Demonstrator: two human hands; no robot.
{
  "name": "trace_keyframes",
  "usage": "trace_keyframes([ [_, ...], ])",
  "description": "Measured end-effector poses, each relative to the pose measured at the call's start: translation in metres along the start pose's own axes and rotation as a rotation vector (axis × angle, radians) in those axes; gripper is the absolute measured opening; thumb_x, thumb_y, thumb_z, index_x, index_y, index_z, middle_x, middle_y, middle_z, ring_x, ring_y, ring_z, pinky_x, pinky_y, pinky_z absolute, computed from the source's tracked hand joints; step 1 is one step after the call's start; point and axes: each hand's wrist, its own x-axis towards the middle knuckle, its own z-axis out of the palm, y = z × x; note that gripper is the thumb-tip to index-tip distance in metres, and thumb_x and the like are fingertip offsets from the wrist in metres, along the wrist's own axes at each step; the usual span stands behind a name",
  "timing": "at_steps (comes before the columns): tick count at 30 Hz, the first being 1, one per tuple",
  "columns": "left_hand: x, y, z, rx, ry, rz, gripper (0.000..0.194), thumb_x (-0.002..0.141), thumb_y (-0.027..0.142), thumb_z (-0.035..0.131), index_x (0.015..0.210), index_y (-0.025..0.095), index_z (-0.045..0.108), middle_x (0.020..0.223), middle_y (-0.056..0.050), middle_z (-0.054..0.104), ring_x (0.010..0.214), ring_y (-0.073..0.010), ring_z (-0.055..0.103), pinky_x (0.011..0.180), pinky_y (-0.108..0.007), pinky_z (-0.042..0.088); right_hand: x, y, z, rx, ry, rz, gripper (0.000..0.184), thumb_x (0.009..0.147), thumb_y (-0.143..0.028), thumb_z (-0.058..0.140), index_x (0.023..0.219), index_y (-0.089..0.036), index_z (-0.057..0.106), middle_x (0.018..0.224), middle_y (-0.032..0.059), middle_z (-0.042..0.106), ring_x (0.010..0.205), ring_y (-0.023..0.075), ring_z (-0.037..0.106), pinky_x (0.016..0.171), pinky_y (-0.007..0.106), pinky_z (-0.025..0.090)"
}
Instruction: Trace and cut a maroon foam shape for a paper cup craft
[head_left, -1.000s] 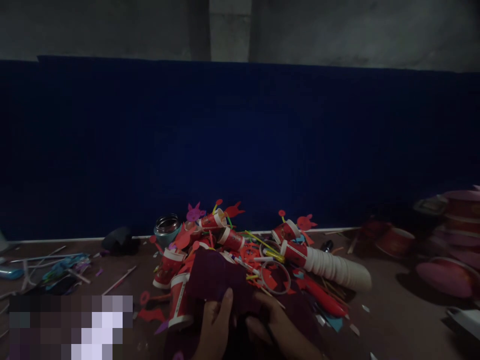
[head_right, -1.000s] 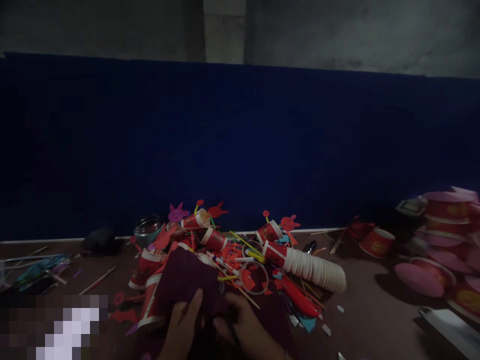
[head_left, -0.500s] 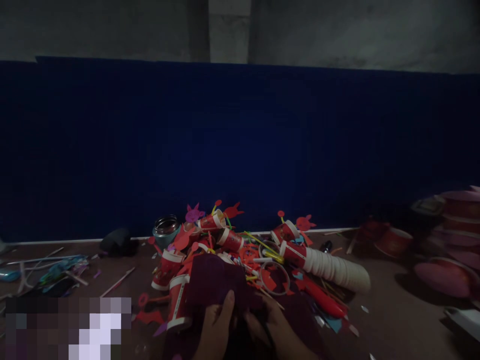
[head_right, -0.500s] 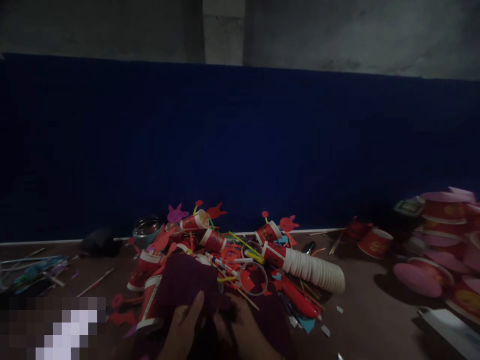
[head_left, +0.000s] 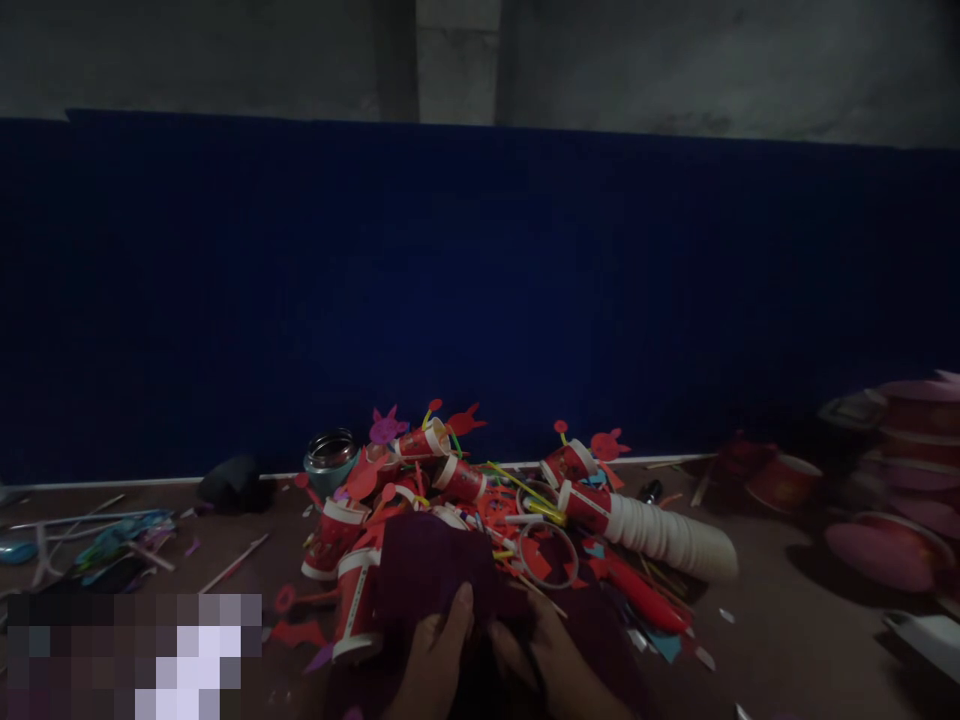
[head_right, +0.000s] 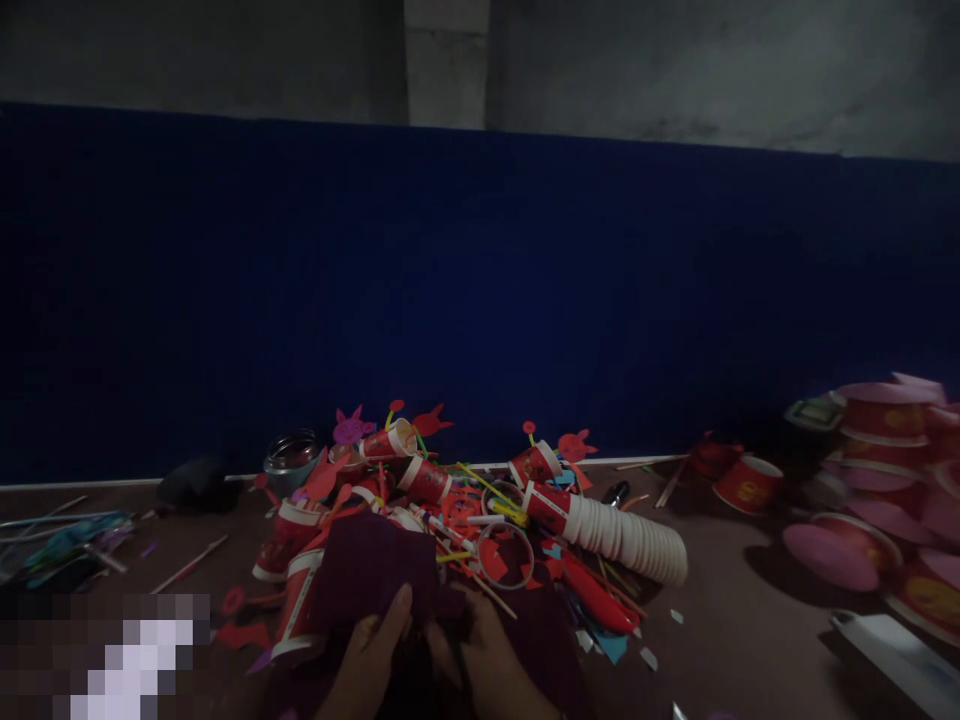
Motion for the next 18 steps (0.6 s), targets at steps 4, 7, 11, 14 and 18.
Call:
trace_keyframes([
  [4, 0.003, -0.005, -0.003, 0.023, -0.060, 0.028, 0.057, 0.056, 0.075, 0.053, 0.042, 0.022, 0.034, 0.043, 0.007, 0.028, 0.046, -0.0095, 0.027, 0.047, -0.025, 0.027, -0.001, -0.001, 0.000, 0.037, -0.006, -0.005, 0.048, 0.057, -0.046, 0.076, 0.088, -0.016, 0.055, 0.059, -0.0021, 0.057, 0.052, 0.0112, 0.049, 0.052, 0.024, 0.042],
  [7, 0.004, -0.006, -0.004, 0.040, -0.047, 0.027, 0.057, 0.057, 0.073, 0.054, 0.040, 0.022, 0.037, 0.040, 0.006, 0.031, 0.044, -0.0101, 0.029, 0.046, -0.025, 0.029, -0.002, -0.001, -0.001, 0.048, -0.005, 0.025, 0.048, 0.059, -0.049, 0.074, 0.088, -0.016, 0.055, 0.059, -0.0017, 0.058, 0.052, 0.0113, 0.050, 0.052, 0.024, 0.042],
  [11, 0.002, -0.003, -0.004, 0.053, -0.012, -0.002, 0.056, 0.054, 0.072, 0.057, 0.038, 0.022, 0.039, 0.039, 0.005, 0.034, 0.044, -0.0110, 0.031, 0.045, -0.026, 0.030, -0.002, -0.001, 0.000, 0.065, 0.046, 0.035, 0.057, 0.054, -0.054, 0.075, 0.092, -0.017, 0.054, 0.058, -0.0021, 0.057, 0.051, 0.0130, 0.051, 0.050, 0.025, 0.042],
  [14, 0.000, 0.000, -0.003, 0.053, -0.017, -0.007, 0.056, 0.054, 0.073, 0.056, 0.038, 0.023, 0.036, 0.040, 0.006, 0.031, 0.045, -0.0109, 0.028, 0.046, -0.026, 0.028, -0.002, -0.002, -0.001, 0.034, 0.024, 0.025, 0.054, 0.054, -0.051, 0.076, 0.090, -0.017, 0.055, 0.055, -0.0035, 0.055, 0.049, 0.0124, 0.050, 0.050, 0.025, 0.043],
  [18, -0.003, 0.005, -0.001, 0.073, -0.069, -0.002, 0.057, 0.057, 0.075, 0.051, 0.042, 0.023, 0.032, 0.044, 0.007, 0.025, 0.048, -0.0103, 0.024, 0.048, -0.026, 0.024, -0.001, -0.003, -0.003, -0.010, 0.011, 0.004, 0.049, 0.057, -0.047, 0.075, 0.090, -0.016, 0.056, 0.053, -0.0043, 0.053, 0.047, 0.0109, 0.046, 0.047, 0.024, 0.041],
])
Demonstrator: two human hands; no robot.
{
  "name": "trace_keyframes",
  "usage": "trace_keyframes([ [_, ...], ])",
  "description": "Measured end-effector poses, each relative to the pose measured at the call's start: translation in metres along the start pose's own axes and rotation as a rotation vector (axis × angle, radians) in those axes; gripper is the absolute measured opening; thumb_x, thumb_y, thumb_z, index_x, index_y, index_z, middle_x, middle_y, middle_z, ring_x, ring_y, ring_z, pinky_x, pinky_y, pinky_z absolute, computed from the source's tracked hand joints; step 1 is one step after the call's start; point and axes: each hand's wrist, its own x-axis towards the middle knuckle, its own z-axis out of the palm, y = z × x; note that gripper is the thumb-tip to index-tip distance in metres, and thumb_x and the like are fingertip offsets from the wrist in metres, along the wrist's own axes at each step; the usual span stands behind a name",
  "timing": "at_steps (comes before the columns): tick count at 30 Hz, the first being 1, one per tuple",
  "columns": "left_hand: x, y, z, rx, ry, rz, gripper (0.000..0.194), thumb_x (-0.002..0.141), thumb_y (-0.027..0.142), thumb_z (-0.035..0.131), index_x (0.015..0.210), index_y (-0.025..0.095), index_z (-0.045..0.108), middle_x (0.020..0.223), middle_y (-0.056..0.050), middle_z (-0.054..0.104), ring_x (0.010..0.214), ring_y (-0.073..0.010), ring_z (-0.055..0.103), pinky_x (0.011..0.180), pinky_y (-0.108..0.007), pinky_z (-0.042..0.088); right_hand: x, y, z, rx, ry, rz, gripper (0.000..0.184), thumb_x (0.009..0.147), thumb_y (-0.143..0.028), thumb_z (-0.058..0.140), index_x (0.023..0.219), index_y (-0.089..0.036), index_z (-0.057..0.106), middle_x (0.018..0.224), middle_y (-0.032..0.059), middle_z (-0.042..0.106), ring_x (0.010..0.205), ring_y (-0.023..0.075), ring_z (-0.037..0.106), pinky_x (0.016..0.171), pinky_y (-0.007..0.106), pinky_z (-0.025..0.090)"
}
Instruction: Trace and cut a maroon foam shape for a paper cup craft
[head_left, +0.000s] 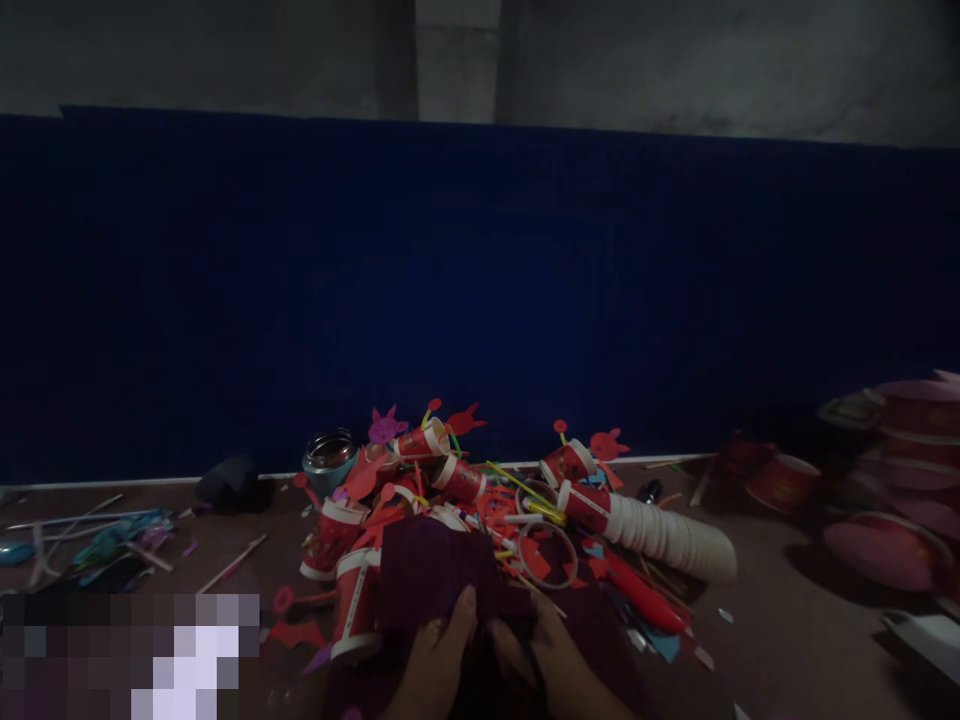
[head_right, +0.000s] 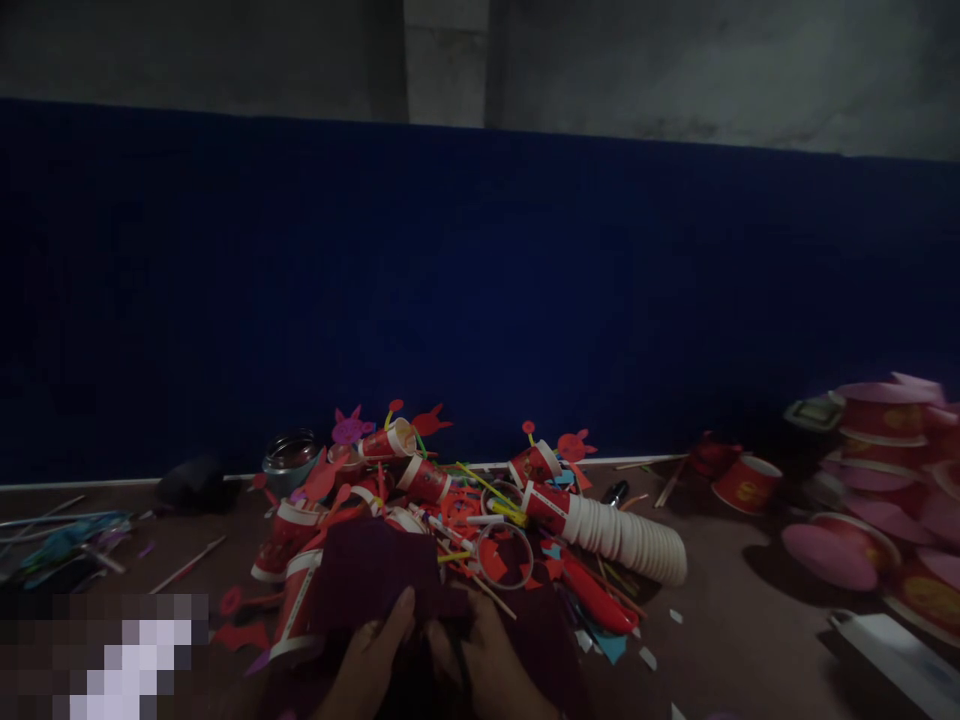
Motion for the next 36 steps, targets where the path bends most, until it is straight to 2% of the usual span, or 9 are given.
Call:
trace_keyframes([
  [6, 0.001, -0.002, -0.001, -0.061, -0.019, -0.040, 0.059, 0.051, 0.077, 0.054, 0.042, 0.024, 0.030, 0.045, 0.008, 0.023, 0.048, -0.0092, 0.022, 0.049, -0.026, 0.022, 0.001, 0.003, 0.002, -0.027, 0.020, -0.021, 0.048, 0.058, -0.047, 0.075, 0.088, -0.015, 0.057, 0.050, -0.0046, 0.051, 0.044, 0.0094, 0.043, 0.044, 0.021, 0.038],
  [10, 0.002, -0.005, -0.001, -0.168, 0.093, -0.084, 0.058, 0.047, 0.073, 0.062, 0.041, 0.021, 0.036, 0.044, 0.008, 0.029, 0.048, -0.0090, 0.028, 0.050, -0.025, 0.027, 0.003, 0.006, 0.003, 0.008, 0.043, -0.065, 0.046, 0.059, -0.046, 0.075, 0.090, -0.016, 0.060, 0.049, -0.0053, 0.050, 0.043, 0.0093, 0.043, 0.044, 0.022, 0.040],
  [12, 0.001, -0.002, 0.000, -0.219, 0.140, -0.084, 0.056, 0.048, 0.071, 0.063, 0.041, 0.020, 0.042, 0.044, 0.006, 0.036, 0.049, -0.0100, 0.035, 0.054, -0.025, 0.032, 0.004, 0.002, 0.002, 0.000, -0.008, -0.085, 0.042, 0.060, -0.046, 0.074, 0.087, -0.016, 0.062, 0.052, -0.0030, 0.054, 0.046, 0.0109, 0.046, 0.046, 0.023, 0.043],
  [17, 0.000, 0.008, 0.003, -0.229, 0.018, -0.038, 0.059, 0.051, 0.074, 0.058, 0.035, 0.020, 0.038, 0.036, 0.006, 0.032, 0.043, -0.0087, 0.030, 0.049, -0.025, 0.028, 0.003, -0.015, 0.001, -0.040, -0.056, -0.186, 0.035, 0.057, -0.043, 0.077, 0.079, -0.017, 0.068, 0.064, 0.0023, 0.063, 0.062, 0.0170, 0.056, 0.063, 0.028, 0.049],
  [21, 0.003, 0.003, 0.003, -0.186, 0.038, -0.071, 0.060, 0.045, 0.075, 0.061, 0.037, 0.022, 0.034, 0.038, 0.008, 0.027, 0.042, -0.0077, 0.027, 0.046, -0.024, 0.024, 0.002, -0.014, 0.001, -0.011, -0.031, -0.120, 0.044, 0.054, -0.047, 0.077, 0.083, -0.016, 0.067, 0.059, 0.0004, 0.059, 0.051, 0.0127, 0.050, 0.053, 0.025, 0.047],
  [25, 0.008, -0.005, 0.001, -0.186, -0.003, -0.063, 0.060, 0.047, 0.074, 0.060, 0.040, 0.022, 0.031, 0.041, 0.009, 0.024, 0.043, -0.0068, 0.024, 0.046, -0.024, 0.021, 0.003, -0.004, -0.001, 0.033, 0.012, -0.069, 0.052, 0.052, -0.050, 0.078, 0.088, -0.016, 0.064, 0.050, -0.0042, 0.051, 0.044, 0.0093, 0.043, 0.044, 0.021, 0.041],
  [31, 0.007, 0.000, 0.002, -0.195, 0.001, -0.047, 0.061, 0.047, 0.073, 0.061, 0.038, 0.022, 0.030, 0.039, 0.009, 0.024, 0.042, -0.0058, 0.022, 0.044, -0.022, 0.019, 0.006, -0.004, -0.006, -0.019, -0.076, -0.107, 0.037, 0.059, -0.047, 0.074, 0.070, -0.015, 0.061, 0.051, -0.0044, 0.047, 0.045, 0.0075, 0.038, 0.043, 0.019, 0.035],
  [34, 0.007, -0.002, 0.002, -0.258, 0.077, -0.044, 0.058, 0.046, 0.069, 0.066, 0.038, 0.021, 0.035, 0.039, 0.009, 0.028, 0.041, -0.0063, 0.027, 0.043, -0.022, 0.024, 0.007, -0.005, -0.006, -0.002, -0.082, -0.096, 0.036, 0.059, -0.045, 0.075, 0.063, -0.015, 0.057, 0.048, -0.0058, 0.044, 0.043, 0.0062, 0.035, 0.041, 0.018, 0.030],
  [36, 0.008, -0.005, 0.000, -0.264, 0.192, 0.008, 0.053, 0.047, 0.064, 0.069, 0.038, 0.020, 0.041, 0.038, 0.007, 0.034, 0.041, -0.0078, 0.032, 0.044, -0.023, 0.030, 0.007, -0.006, -0.006, -0.008, -0.090, -0.093, 0.036, 0.059, -0.045, 0.075, 0.063, -0.015, 0.057, 0.048, -0.0058, 0.045, 0.043, 0.0058, 0.034, 0.040, 0.017, 0.029],
])
